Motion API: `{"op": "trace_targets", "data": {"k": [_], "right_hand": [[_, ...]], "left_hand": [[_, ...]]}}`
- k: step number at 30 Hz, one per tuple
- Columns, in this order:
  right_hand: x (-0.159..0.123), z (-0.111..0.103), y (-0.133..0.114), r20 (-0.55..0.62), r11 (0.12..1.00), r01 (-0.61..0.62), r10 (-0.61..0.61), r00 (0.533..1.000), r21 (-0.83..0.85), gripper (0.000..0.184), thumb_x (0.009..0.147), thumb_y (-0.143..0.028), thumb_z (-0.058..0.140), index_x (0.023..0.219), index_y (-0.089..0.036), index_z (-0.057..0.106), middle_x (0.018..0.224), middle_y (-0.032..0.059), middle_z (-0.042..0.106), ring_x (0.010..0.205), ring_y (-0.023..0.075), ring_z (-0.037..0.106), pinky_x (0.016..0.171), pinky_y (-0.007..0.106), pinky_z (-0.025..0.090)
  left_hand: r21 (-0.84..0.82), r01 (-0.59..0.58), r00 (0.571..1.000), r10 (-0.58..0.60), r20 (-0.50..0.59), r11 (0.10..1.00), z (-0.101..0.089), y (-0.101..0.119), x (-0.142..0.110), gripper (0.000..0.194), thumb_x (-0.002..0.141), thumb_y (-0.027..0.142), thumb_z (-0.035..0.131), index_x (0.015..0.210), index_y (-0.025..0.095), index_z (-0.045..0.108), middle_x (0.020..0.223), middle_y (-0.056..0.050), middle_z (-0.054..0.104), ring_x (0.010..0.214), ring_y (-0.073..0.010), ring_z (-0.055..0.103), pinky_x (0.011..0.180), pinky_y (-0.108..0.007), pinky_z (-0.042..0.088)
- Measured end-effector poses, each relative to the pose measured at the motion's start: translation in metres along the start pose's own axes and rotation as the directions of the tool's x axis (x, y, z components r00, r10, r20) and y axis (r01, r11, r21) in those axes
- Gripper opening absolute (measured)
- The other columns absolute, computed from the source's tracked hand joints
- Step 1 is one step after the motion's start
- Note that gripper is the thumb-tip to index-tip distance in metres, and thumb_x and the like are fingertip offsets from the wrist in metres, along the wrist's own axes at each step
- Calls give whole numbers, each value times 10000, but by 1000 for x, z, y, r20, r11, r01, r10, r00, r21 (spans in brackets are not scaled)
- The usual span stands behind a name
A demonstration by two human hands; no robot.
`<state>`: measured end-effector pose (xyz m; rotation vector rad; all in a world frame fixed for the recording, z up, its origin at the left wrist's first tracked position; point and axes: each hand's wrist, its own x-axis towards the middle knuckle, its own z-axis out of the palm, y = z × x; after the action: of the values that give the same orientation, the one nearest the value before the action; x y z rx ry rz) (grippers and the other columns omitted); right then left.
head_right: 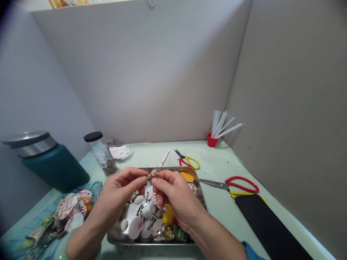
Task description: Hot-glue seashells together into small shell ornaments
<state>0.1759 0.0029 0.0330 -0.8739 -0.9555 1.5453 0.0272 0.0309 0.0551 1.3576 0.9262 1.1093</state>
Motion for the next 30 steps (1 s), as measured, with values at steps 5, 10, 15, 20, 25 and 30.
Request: {"op": "trace_targets", "data": {"k": [5,10,15,20,25,30], "right_hand": [[0,0,0,2,1000,-7,7,1000,6,212,781,-311,667,688,-153,560,598,-47,529,427,40,407,450,202,299],[0,0,0,20,998,-30,29,999,48,204,756,-306,687,689,-153,569,604,-49,530,424,37,407,444,202,284],[-1,1,-1,31,998,-23,21,999,57,196,750,-299,690,694,-153,572,619,-49,536,428,35,412,454,205,277],[-2,2,-2,4,1000,10,-10,1000,-4,197,766,-296,666,680,-157,556,594,-50,522,439,46,406,475,217,282],[-4,2,-1,-69,992,51,-59,996,-116,181,790,-303,628,697,-172,546,538,-62,495,454,66,400,490,222,307],[-6,6,-2,-140,956,94,-137,981,-279,201,802,-317,602,668,-186,528,471,-74,454,473,81,394,491,216,313]], "left_hand": [[20,-6,1000,6,-3,1000,-1,1,0,60,700,200,741,734,152,740,654,-13,689,559,-95,550,551,-196,473],[41,-29,999,28,21,999,-1,3,-1,46,709,179,727,740,165,757,673,-17,699,563,-101,555,560,-206,484],[69,-45,998,42,41,997,-1,5,-2,53,720,181,718,748,164,759,669,-19,698,573,-104,561,562,-205,487],[36,-33,999,32,44,999,-3,3,-2,117,735,215,725,846,181,733,778,-18,714,625,-103,588,582,-199,498],[137,-145,988,137,65,980,-5,-1,-4,108,796,239,675,895,202,698,856,-22,684,701,-121,605,628,-218,507],[377,-401,915,351,198,835,-4,1,-9,196,835,163,617,1012,225,671,1030,-44,644,802,-139,615,706,-249,517]]}}
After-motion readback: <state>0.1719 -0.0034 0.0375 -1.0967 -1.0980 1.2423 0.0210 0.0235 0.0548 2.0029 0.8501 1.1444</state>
